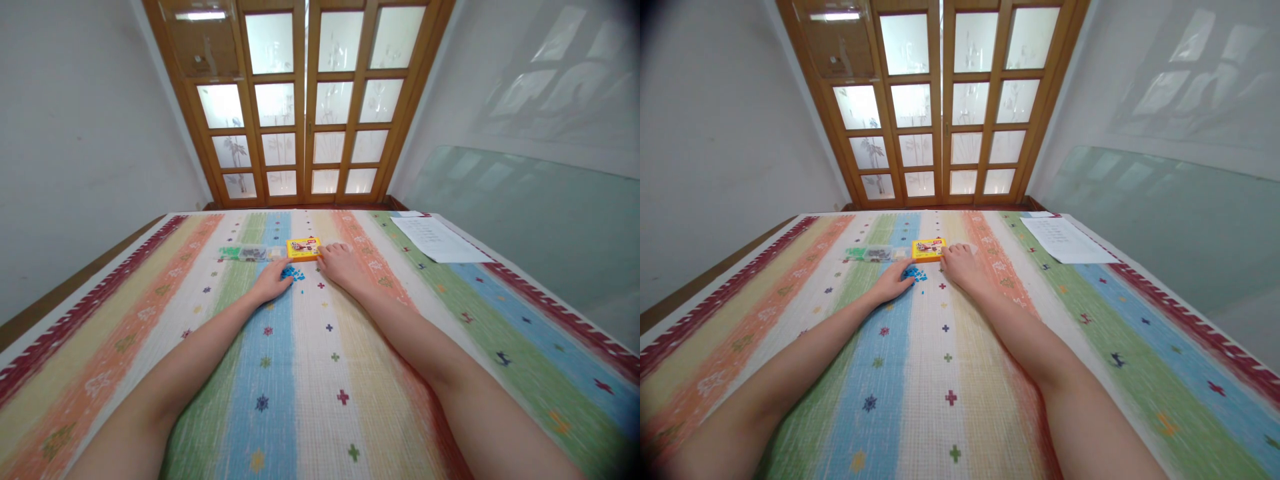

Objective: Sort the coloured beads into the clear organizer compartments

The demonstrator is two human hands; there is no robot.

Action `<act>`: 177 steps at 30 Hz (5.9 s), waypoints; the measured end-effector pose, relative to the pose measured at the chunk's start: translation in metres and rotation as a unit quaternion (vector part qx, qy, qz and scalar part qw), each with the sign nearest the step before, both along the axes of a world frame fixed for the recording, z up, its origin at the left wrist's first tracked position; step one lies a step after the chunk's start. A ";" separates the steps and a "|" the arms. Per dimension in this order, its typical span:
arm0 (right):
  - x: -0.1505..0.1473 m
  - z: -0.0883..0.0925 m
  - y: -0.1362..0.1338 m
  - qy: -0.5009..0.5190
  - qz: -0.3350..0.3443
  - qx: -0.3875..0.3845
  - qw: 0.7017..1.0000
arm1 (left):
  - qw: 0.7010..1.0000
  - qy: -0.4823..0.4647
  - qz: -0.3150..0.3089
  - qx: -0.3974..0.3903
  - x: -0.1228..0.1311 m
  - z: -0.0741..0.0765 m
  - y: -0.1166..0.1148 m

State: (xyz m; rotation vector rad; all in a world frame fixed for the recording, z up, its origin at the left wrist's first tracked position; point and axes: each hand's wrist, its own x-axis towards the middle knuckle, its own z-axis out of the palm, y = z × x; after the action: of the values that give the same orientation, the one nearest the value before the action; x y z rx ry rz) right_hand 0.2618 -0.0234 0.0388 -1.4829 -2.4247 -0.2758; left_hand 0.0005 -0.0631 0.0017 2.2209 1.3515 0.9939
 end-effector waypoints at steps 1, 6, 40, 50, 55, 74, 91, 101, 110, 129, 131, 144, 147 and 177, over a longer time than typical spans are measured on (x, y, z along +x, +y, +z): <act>-0.002 -0.001 -0.001 0.002 -0.006 -0.007 1.000 | 1.000 -0.005 0.000 -0.006 0.000 0.000 0.000; -0.003 -0.004 -0.002 -0.003 -0.002 -0.028 1.000 | 0.998 -0.051 0.008 -0.025 -0.001 0.001 0.001; 0.004 -0.001 0.016 0.026 -0.031 0.064 0.997 | 0.996 -0.071 0.016 -0.043 0.001 0.006 -0.001; 0.017 -0.010 0.026 0.308 -0.025 0.106 0.945 | 0.977 -0.213 0.017 -0.012 0.005 0.015 -0.004; 0.015 -0.005 0.020 0.424 0.018 0.073 0.903 | 0.961 -0.258 0.091 0.044 0.000 0.020 -0.003; 0.007 -0.010 0.017 0.485 0.055 0.076 0.870 | 0.893 -0.440 0.059 -0.081 -0.009 0.018 0.014; 0.005 -0.014 0.012 0.480 0.074 0.036 0.873 | 0.910 -0.412 0.037 -0.016 -0.006 0.037 0.005; 0.003 -0.012 0.010 0.441 0.096 0.080 0.889 | 0.874 -0.478 0.065 -0.052 -0.004 0.032 0.011; -0.022 -0.005 -0.016 0.338 0.257 0.095 0.900 | 0.811 -0.548 -0.044 -0.199 0.011 0.050 -0.007; -0.033 -0.009 -0.024 0.256 0.287 0.068 0.921 | 0.820 -0.518 0.079 -0.229 -0.004 0.031 0.009; -0.034 -0.009 -0.024 0.252 0.289 0.067 0.921 | 0.813 -0.526 0.078 -0.237 -0.006 0.032 0.010; -0.032 -0.003 -0.028 0.221 0.263 0.058 0.937 | 0.795 -0.550 0.083 -0.242 -0.014 0.025 0.016; -0.032 -0.005 -0.029 0.167 0.285 0.057 0.942 | 0.793 -0.558 0.074 -0.235 -0.017 0.023 0.018; 0.013 -0.036 0.031 0.094 0.100 0.006 0.990 | 0.957 0.254 0.122 0.070 -0.040 0.006 0.018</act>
State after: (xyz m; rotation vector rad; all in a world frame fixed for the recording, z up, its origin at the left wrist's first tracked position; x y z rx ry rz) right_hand 0.2750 0.0079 0.0031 -1.1899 -2.3892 -0.1011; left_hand -0.0397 -0.0452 0.0078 2.5758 1.8612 0.6225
